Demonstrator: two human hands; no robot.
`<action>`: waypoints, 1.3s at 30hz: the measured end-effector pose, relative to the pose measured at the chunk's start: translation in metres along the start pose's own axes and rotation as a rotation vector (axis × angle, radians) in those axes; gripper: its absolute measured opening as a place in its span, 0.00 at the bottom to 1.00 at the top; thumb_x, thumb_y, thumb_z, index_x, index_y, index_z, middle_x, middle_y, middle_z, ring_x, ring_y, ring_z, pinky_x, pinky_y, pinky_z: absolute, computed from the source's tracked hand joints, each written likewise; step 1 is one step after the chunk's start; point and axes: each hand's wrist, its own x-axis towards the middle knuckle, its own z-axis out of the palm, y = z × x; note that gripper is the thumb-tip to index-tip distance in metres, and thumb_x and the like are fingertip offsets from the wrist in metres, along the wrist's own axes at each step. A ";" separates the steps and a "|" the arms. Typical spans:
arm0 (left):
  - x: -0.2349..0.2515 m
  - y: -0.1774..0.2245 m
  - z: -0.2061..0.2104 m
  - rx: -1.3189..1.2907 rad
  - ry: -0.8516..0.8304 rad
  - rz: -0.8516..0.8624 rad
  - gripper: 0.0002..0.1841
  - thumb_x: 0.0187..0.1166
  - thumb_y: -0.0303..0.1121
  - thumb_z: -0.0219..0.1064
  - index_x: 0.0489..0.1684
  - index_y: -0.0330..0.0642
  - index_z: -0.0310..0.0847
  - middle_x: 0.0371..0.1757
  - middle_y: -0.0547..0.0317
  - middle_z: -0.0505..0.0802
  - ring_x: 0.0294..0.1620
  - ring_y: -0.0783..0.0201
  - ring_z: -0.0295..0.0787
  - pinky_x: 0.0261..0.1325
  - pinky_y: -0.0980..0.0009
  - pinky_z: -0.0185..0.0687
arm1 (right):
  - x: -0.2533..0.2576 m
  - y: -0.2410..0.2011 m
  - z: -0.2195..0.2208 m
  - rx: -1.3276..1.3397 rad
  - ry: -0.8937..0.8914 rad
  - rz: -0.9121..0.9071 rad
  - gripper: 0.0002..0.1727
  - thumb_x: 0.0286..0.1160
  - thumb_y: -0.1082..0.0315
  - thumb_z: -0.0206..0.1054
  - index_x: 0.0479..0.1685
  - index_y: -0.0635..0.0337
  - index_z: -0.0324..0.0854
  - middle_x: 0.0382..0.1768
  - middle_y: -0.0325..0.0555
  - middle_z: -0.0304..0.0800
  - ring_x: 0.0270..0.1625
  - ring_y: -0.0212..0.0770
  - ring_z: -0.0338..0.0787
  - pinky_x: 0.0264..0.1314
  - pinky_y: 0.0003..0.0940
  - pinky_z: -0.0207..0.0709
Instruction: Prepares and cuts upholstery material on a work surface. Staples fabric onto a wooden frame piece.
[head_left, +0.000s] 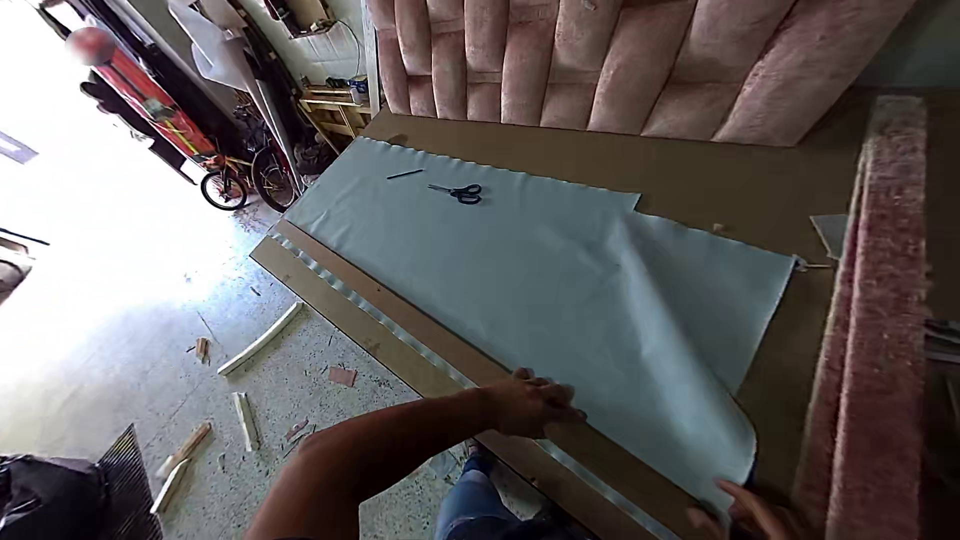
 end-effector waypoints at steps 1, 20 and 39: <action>0.000 0.001 -0.001 0.000 -0.004 -0.003 0.39 0.70 0.37 0.77 0.86 0.70 0.69 0.77 0.54 0.81 0.76 0.46 0.77 0.71 0.36 0.74 | -0.001 -0.008 0.005 -0.069 -0.025 -0.099 0.36 0.67 0.45 0.79 0.72 0.58 0.82 0.65 0.63 0.85 0.69 0.59 0.84 0.72 0.57 0.78; -0.001 -0.003 -0.001 -0.043 0.009 -0.020 0.37 0.72 0.34 0.75 0.86 0.66 0.70 0.76 0.54 0.81 0.76 0.45 0.77 0.73 0.37 0.73 | 0.013 0.005 0.043 -0.321 -0.031 -0.304 0.29 0.57 0.52 0.83 0.66 0.37 0.89 0.59 0.47 0.89 0.66 0.53 0.85 0.71 0.56 0.78; -0.046 0.009 0.088 -0.126 0.821 -0.617 0.43 0.64 0.66 0.75 0.85 0.69 0.72 0.90 0.54 0.71 0.95 0.43 0.52 0.91 0.27 0.41 | 0.210 -0.140 -0.009 -0.399 -0.532 -0.110 0.22 0.88 0.47 0.59 0.68 0.45 0.87 0.58 0.40 0.93 0.59 0.42 0.92 0.66 0.52 0.84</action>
